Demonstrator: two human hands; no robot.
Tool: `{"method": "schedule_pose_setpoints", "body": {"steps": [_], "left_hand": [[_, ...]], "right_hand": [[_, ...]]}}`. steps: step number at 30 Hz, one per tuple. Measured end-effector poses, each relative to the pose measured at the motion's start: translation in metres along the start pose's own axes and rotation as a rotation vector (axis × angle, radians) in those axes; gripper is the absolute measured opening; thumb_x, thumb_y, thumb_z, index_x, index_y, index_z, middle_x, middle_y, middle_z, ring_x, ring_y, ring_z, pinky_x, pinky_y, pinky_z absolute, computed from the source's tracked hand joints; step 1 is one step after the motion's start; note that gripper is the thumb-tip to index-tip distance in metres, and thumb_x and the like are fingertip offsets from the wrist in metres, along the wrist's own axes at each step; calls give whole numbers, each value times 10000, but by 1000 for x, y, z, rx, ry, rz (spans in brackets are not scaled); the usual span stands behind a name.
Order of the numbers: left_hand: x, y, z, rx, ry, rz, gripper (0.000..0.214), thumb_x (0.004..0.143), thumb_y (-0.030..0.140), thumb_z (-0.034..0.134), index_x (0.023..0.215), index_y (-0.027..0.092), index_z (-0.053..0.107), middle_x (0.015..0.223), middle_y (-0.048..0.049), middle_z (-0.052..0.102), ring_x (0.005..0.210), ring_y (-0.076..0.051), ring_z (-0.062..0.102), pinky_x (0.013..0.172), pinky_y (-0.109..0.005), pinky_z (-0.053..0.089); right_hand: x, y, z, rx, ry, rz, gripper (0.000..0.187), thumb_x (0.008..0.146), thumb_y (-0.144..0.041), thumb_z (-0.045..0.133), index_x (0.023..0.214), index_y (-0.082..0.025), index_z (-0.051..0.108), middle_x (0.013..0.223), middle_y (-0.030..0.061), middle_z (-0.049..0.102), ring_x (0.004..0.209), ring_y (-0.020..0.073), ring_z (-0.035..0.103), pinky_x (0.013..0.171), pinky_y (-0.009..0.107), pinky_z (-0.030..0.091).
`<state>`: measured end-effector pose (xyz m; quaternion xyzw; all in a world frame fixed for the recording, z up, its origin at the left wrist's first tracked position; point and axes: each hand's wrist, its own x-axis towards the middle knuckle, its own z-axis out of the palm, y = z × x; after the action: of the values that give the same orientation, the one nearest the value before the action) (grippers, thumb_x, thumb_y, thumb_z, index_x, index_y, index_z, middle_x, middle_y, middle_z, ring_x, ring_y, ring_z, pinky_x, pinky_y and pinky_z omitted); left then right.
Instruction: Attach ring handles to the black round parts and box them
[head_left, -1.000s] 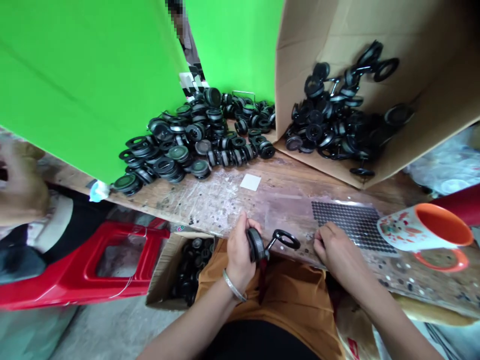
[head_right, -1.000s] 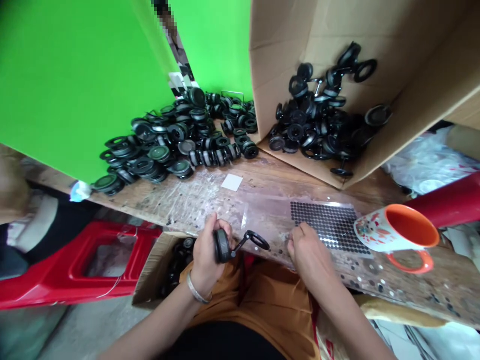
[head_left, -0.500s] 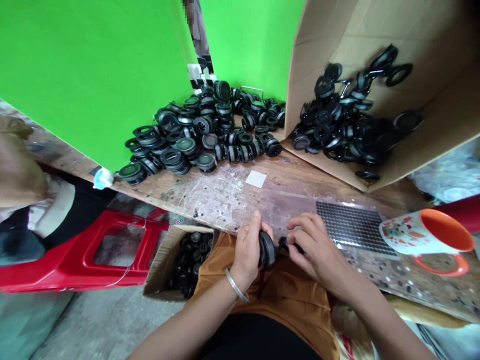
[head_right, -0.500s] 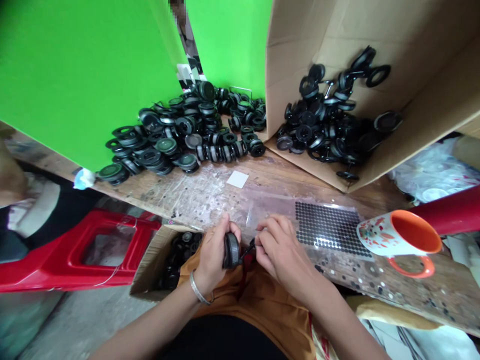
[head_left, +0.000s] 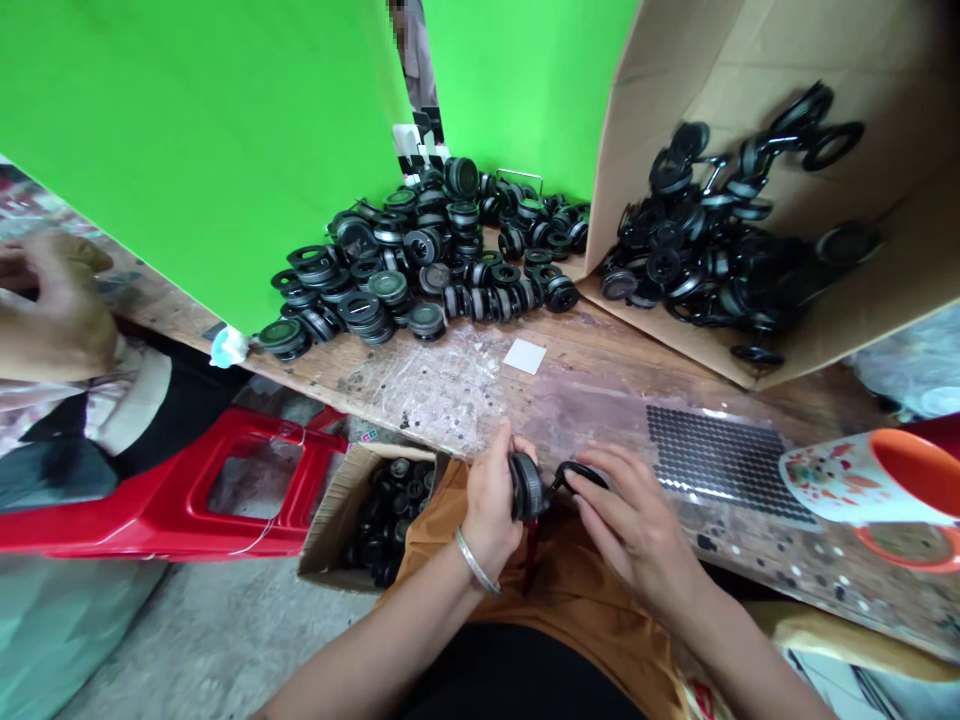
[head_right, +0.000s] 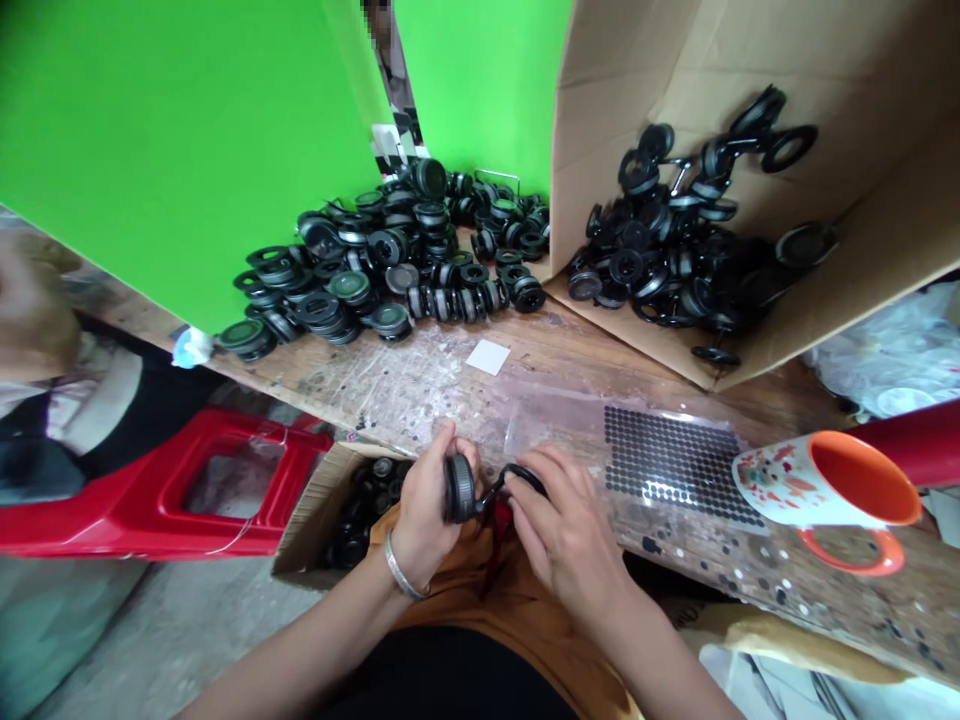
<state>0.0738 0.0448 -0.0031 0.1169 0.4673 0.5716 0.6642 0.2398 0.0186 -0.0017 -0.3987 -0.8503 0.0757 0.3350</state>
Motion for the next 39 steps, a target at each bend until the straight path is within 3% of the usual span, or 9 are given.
{"method": "schedule_pose_setpoints", "body": {"steps": [8, 15, 19, 22, 25, 28, 31, 34, 39], "left_hand": [[-3, 0, 6, -25, -6, -34, 442, 777, 548, 621, 589, 174, 479, 495, 38, 454, 405, -69, 387, 413, -200, 312], [-1, 0, 4, 18, -3, 2, 472, 776, 578, 606, 565, 177, 477, 491, 36, 451, 423, -78, 397, 440, -219, 329], [-2, 0, 6, -21, -56, -53, 478, 760, 588, 623, 567, 174, 481, 497, 39, 444, 419, -75, 386, 436, -218, 323], [-5, -1, 9, -28, -162, -113, 538, 750, 657, 612, 567, 171, 468, 510, 42, 425, 432, -71, 373, 446, -208, 324], [-10, 3, 8, 97, -302, -100, 518, 769, 682, 578, 756, 165, 600, 593, 16, 503, 511, -99, 464, 519, -213, 387], [-17, 15, 4, 340, -560, 57, 618, 686, 667, 679, 1087, 198, 663, 880, -86, 644, 813, -209, 604, 764, -312, 481], [-24, 26, 2, 642, -806, 129, 564, 599, 494, 831, 1061, 196, 709, 1056, -132, 647, 983, -264, 594, 894, -348, 458], [-26, 22, 0, 776, -773, 26, 414, 647, 297, 831, 1014, 218, 657, 875, -64, 655, 683, -157, 609, 633, -250, 502], [-19, 0, -3, 449, -516, -241, 378, 753, 477, 713, 936, 243, 480, 629, 28, 588, 403, -125, 552, 276, -140, 286]], "right_hand": [[-4, -23, -1, 35, 132, -1, 376, 799, -72, 613, 1132, -241, 660, 1389, 132, 462, 1343, 365, 371, 1011, 616, 391], [-6, -25, 2, 69, 35, -30, 364, 814, -69, 563, 1126, -227, 666, 1343, 128, 508, 1333, 346, 393, 1019, 598, 404], [-12, -22, 4, 76, 153, 82, 468, 833, -125, 602, 1285, -246, 582, 1396, 140, 465, 1309, 329, 444, 1025, 561, 430], [-21, -13, 3, 112, 247, 273, 462, 878, -177, 587, 1335, -232, 537, 1311, 138, 561, 1180, 270, 576, 969, 451, 509], [-28, -1, -8, 269, 186, 463, 256, 927, -227, 528, 1152, -226, 651, 1033, 76, 704, 863, 193, 689, 760, 314, 582], [-31, 8, -28, 480, 50, 695, 231, 932, -350, 523, 1015, -201, 679, 818, 36, 698, 511, 119, 598, 454, 229, 508], [-29, 15, -46, 597, -94, 830, 309, 912, -452, 526, 869, -185, 675, 731, 13, 651, 436, 90, 524, 372, 207, 429], [-28, 30, -54, 613, -131, 865, 367, 920, -496, 476, 941, -182, 665, 718, 20, 650, 497, 119, 564, 443, 235, 471], [-40, 68, -48, 119, 42, 721, 164, 855, -337, 560, 876, -189, 627, 803, 49, 643, 690, 171, 608, 646, 300, 495]]}}
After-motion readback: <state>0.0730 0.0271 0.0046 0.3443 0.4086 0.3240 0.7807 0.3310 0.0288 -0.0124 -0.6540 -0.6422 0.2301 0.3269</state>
